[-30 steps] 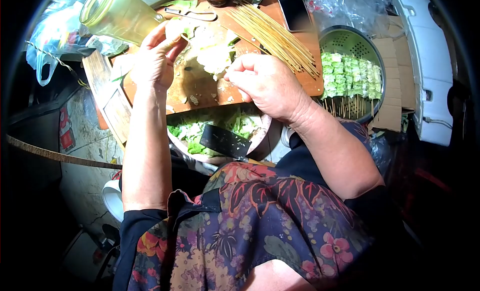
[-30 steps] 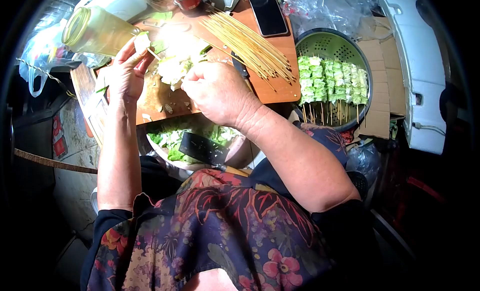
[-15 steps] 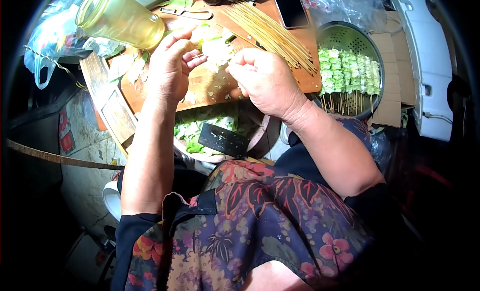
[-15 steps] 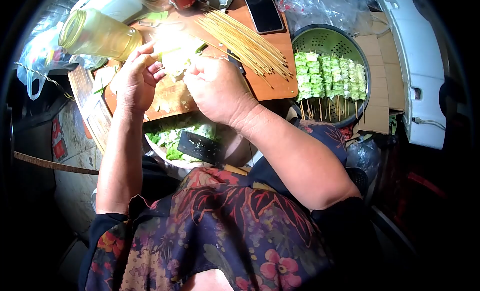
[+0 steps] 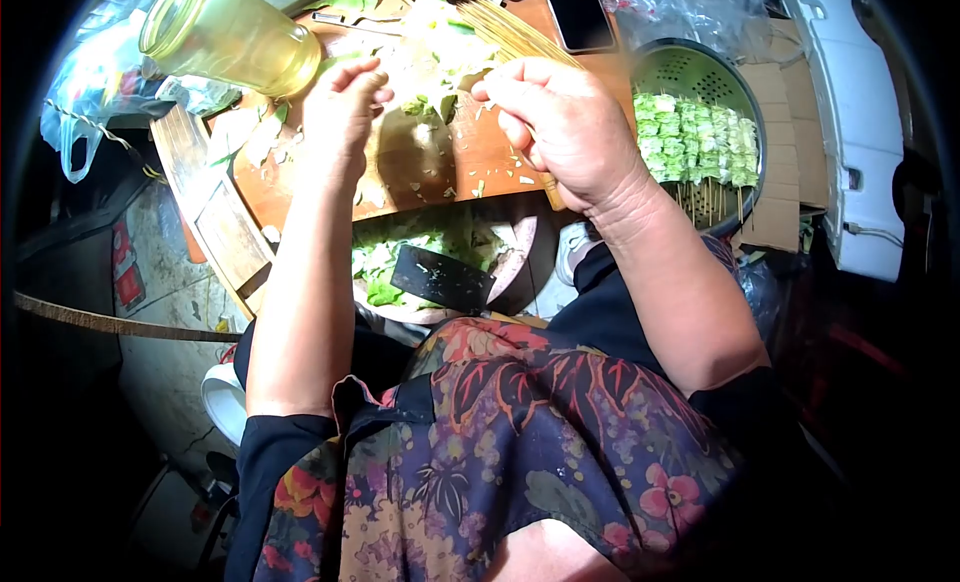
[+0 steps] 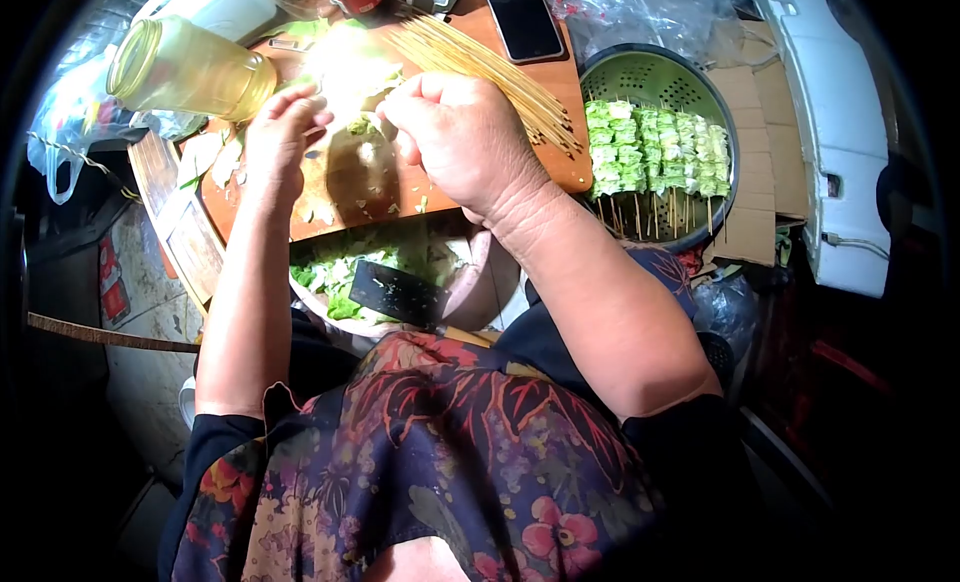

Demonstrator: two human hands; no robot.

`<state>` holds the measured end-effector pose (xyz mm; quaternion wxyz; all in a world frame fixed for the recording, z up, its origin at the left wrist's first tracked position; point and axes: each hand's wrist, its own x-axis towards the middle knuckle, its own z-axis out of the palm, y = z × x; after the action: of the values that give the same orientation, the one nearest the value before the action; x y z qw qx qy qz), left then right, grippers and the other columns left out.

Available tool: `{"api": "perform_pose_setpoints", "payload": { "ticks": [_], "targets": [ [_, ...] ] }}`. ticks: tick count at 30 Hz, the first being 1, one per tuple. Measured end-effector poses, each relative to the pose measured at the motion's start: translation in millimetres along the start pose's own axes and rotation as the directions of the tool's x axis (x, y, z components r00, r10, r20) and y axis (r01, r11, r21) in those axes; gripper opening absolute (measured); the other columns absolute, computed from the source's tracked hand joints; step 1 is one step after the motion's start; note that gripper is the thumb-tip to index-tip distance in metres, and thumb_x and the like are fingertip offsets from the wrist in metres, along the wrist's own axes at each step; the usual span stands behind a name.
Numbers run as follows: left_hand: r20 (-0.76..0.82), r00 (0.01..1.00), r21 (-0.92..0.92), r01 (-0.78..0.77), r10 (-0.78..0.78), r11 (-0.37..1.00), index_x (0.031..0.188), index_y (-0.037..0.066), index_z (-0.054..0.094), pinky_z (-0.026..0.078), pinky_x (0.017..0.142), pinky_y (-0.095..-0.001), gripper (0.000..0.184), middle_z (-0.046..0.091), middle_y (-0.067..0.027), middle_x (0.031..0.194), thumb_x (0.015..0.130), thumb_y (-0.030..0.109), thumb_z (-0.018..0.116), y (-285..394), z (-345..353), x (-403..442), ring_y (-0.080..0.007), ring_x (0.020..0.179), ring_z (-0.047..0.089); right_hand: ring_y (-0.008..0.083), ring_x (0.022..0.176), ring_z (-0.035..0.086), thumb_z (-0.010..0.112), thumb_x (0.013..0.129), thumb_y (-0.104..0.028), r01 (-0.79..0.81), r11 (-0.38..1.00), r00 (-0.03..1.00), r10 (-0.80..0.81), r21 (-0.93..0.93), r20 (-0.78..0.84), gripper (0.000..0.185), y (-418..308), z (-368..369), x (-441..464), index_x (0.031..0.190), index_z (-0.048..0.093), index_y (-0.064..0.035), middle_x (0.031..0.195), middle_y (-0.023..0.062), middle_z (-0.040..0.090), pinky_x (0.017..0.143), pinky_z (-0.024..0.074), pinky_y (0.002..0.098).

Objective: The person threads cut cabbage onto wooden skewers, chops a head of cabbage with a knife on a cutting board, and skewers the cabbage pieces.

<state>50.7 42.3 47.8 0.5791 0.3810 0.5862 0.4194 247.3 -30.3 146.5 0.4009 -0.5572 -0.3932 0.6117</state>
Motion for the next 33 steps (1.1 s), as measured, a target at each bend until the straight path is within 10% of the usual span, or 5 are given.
{"api": "perform_pose_setpoints", "payload": {
  "ticks": [4, 9, 23, 26, 33],
  "targets": [
    [0.094, 0.978, 0.259, 0.156, -0.186, 0.953, 0.105, 0.001, 0.062, 0.048, 0.057, -0.0223, 0.019, 0.066, -0.0043, 0.085, 0.089, 0.01, 0.061, -23, 24, 0, -0.0079, 0.063, 0.058, 0.0002, 0.042, 0.035, 0.055, 0.093, -0.018, 0.03, 0.999, 0.999, -0.03, 0.032, -0.011, 0.02, -1, 0, -2, 0.094, 0.064, 0.0002, 0.058, -0.0038, 0.048, 0.038, 0.0269, 0.015],
    [0.16, 0.984, 0.711, -0.17, 0.079, 0.682, 0.108, 0.001, 0.064, 0.051, 0.073, -0.0322, 0.03, 0.068, -0.0148, 0.084, 0.085, 0.019, 0.064, -23, 36, -1, -0.022, 0.075, 0.066, 0.0008, 0.044, 0.037, 0.054, 0.093, -0.017, 0.036, 0.999, 0.999, -0.036, 0.027, 0.006, 0.02, -3, -2, -4, 0.094, 0.064, 0.0001, 0.059, -0.0032, 0.049, 0.039, 0.029, 0.015],
    [0.224, 0.933, 0.759, -0.348, 0.281, 0.551, 0.088, -0.001, 0.062, 0.051, 0.072, -0.0347, 0.028, 0.065, -0.017, 0.074, 0.074, 0.021, 0.071, -41, 41, 2, -0.0293, 0.073, 0.064, 0.0011, 0.046, 0.039, 0.054, 0.093, -0.015, 0.044, 0.999, 0.999, -0.044, 0.0, 0.019, 0.019, -3, 0, -4, 0.093, 0.064, 0.001, 0.059, -0.003, 0.05, 0.04, 0.0309, 0.0151],
    [0.08, 0.988, 0.106, 0.124, -0.133, 0.987, 0.08, 0.0, 0.058, 0.05, 0.059, -0.0278, 0.016, 0.062, -0.0102, 0.07, 0.076, 0.01, 0.069, -25, 29, 1, -0.0172, 0.063, 0.06, 0.0012, 0.046, 0.039, 0.055, 0.092, -0.016, 0.042, 0.998, 0.999, -0.041, -0.038, 0.026, 0.019, -1, 1, -5, 0.092, 0.064, 0.0005, 0.059, -0.0032, 0.05, 0.04, 0.0301, 0.0155],
    [-0.083, 0.991, -0.665, 0.025, -0.106, 0.747, 0.097, -0.002, 0.056, 0.06, 0.069, -0.0283, 0.022, 0.062, -0.0103, 0.086, 0.078, 0.001, 0.067, 19, -20, 6, -0.0212, 0.077, 0.066, 0.002, 0.051, 0.044, 0.058, 0.09, -0.017, -0.006, 0.983, 0.992, 0.029, -0.182, 0.125, 0.017, 6, 18, -10, 0.09, 0.064, -0.0009, 0.061, -0.0037, 0.052, 0.046, 0.0344, 0.0178]
  ]
}}
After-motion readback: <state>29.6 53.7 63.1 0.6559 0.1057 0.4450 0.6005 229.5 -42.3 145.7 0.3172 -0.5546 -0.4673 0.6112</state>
